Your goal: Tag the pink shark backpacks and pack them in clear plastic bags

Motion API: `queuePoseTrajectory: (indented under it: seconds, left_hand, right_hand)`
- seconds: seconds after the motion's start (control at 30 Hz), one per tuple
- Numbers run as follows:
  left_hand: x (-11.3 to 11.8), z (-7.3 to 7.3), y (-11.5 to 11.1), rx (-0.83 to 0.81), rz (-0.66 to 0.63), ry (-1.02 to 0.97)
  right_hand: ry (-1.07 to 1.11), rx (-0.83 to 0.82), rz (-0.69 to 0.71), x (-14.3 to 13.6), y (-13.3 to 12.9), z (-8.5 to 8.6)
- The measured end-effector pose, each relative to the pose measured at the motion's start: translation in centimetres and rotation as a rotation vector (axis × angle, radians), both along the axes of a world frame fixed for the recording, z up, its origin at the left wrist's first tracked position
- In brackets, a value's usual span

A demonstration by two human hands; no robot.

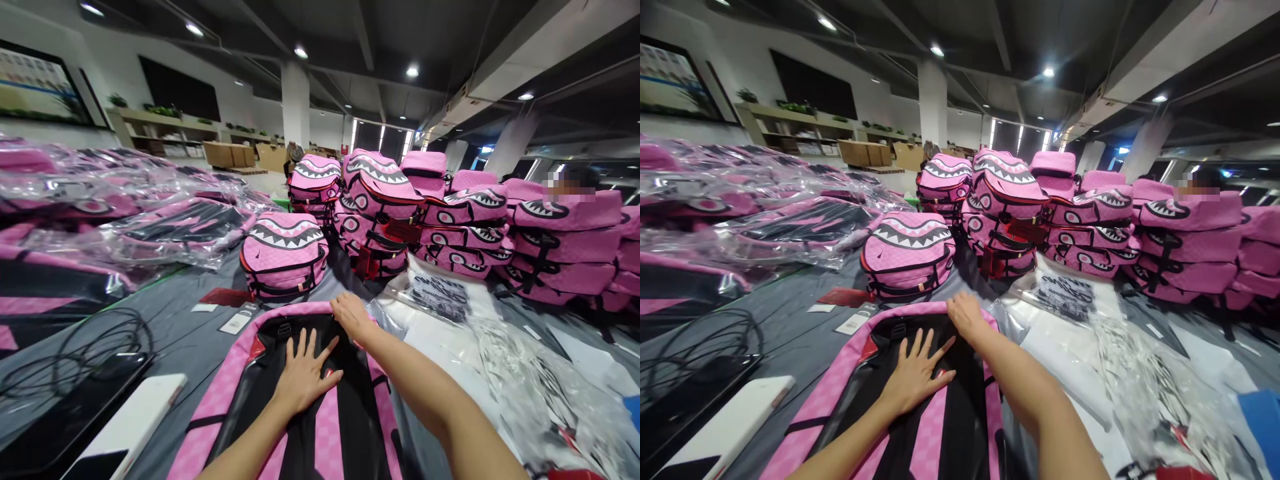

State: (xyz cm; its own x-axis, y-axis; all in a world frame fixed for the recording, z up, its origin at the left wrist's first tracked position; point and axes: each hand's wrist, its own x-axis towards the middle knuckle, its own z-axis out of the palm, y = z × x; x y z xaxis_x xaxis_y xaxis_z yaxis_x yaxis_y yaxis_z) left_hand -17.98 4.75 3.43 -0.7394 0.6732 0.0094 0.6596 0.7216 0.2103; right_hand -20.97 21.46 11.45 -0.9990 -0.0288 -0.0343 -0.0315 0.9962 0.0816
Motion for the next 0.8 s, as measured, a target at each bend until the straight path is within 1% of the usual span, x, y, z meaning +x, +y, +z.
queuePoseTrajectory:
  seconds: [0.1,0.17,0.27,0.33,0.4,0.47,0.57,0.67,0.73,0.8]
  left_hand:
    - [0.8,0.2,-0.1,0.008,0.013,0.021]
    - [1.3,0.0,-0.2,0.031,0.018,0.03]
    - [1.5,-0.7,-0.3,0.097,0.013,0.055]
    - [1.2,-1.1,-0.3,0.157,-0.007,0.101]
    - [0.9,-1.4,-0.2,0.206,-0.021,0.146]
    - [0.6,-1.5,-0.2,0.211,0.002,0.15]
    - [0.5,-1.6,-0.1,0.177,0.038,0.116]
    - [0.6,-1.6,0.1,0.151,0.004,0.087]
    - [0.6,-1.4,0.4,0.132,-0.011,0.063]
    - [0.6,-1.1,0.7,0.124,-0.014,0.047]
  right_hand:
    - [-0.076,0.02,-0.005,-0.2,2.3,1.2]
    - [-0.177,0.021,-0.006,-1.0,3.7,1.4]
    - [-0.289,0.016,0.004,-3.1,4.7,0.9]
    - [-0.313,0.015,0.004,-4.4,4.7,0.4]
    - [-0.308,0.015,0.0,-4.8,4.4,-0.1]
    - [-0.265,0.018,0.001,-4.2,4.1,-0.5]
    - [-0.173,0.031,0.01,-1.8,4.2,-1.0]
    - [-0.131,0.05,0.007,-0.2,5.1,-1.1]
    - [-0.138,0.062,0.006,-0.4,5.2,-0.6]
    - [-0.148,0.065,0.029,-1.8,4.2,0.3]
